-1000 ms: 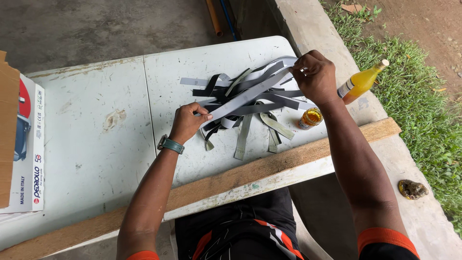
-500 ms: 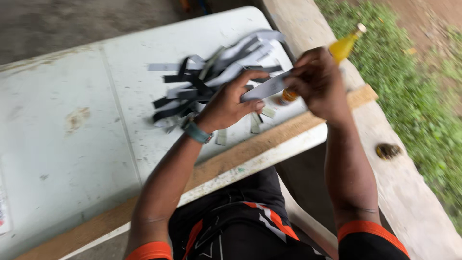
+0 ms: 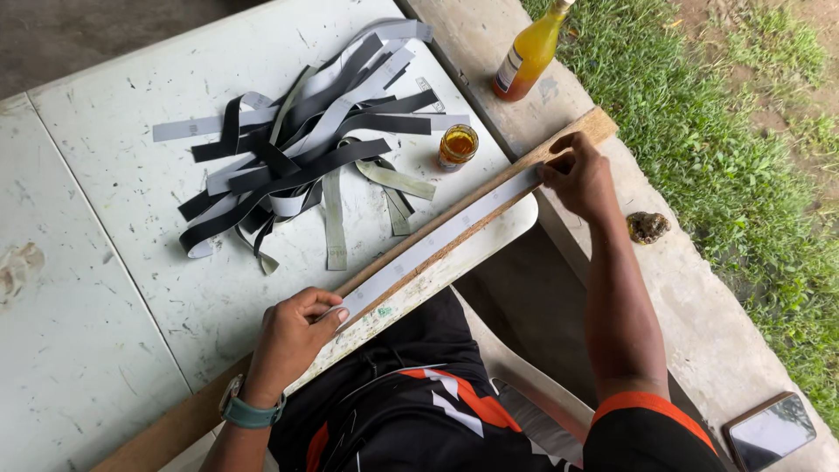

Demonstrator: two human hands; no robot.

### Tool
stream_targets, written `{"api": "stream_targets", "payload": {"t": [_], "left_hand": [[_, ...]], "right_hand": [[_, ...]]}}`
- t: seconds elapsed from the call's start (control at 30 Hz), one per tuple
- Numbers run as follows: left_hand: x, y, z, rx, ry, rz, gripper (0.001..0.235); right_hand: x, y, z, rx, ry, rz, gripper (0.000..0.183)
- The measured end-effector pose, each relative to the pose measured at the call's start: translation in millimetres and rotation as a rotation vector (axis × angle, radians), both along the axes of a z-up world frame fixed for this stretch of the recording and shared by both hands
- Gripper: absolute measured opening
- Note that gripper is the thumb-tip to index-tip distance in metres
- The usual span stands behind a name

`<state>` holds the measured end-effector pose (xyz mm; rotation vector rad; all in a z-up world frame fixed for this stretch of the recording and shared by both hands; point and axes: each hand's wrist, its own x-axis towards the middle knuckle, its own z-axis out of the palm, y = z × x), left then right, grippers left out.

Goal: The person pours a yellow liquid from a bottle into a small jar, then repeatedly dips a small wooden stick into the jar and applies the liquid to strips of black and white tape laid on a wooden plank. The person smooths each strip with a finger after application.

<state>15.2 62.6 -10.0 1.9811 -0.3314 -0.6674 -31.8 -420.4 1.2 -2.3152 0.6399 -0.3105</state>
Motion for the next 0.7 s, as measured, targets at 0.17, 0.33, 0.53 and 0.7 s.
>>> {"api": "stream_targets", "payload": {"t": [0.17,0.33,0.53,0.7], "left_hand": [[5.9,-8.5,0.8,0.152,0.019,-0.056,0.024],[14.2,-2.7,5.2,0.056,0.140,-0.051,0.024],[10.9,-4.3,-1.4,0.038,0.126,-0.053,0.026],[8.2,10.9,-1.2,0.047,0.066,-0.052,0.029]], "right_hand": [[-5.5,-4.3,10.2,-0.286,-0.021,0.089,0.045],[11.7,30.9,34.4,-0.357,-0.137,0.112,0.051],[50.0,70.8,26.0,-0.674,0.048,0.349,0.072],[87.6,67.9,-0.6,-0.752,0.114,0.417,0.061]]}}
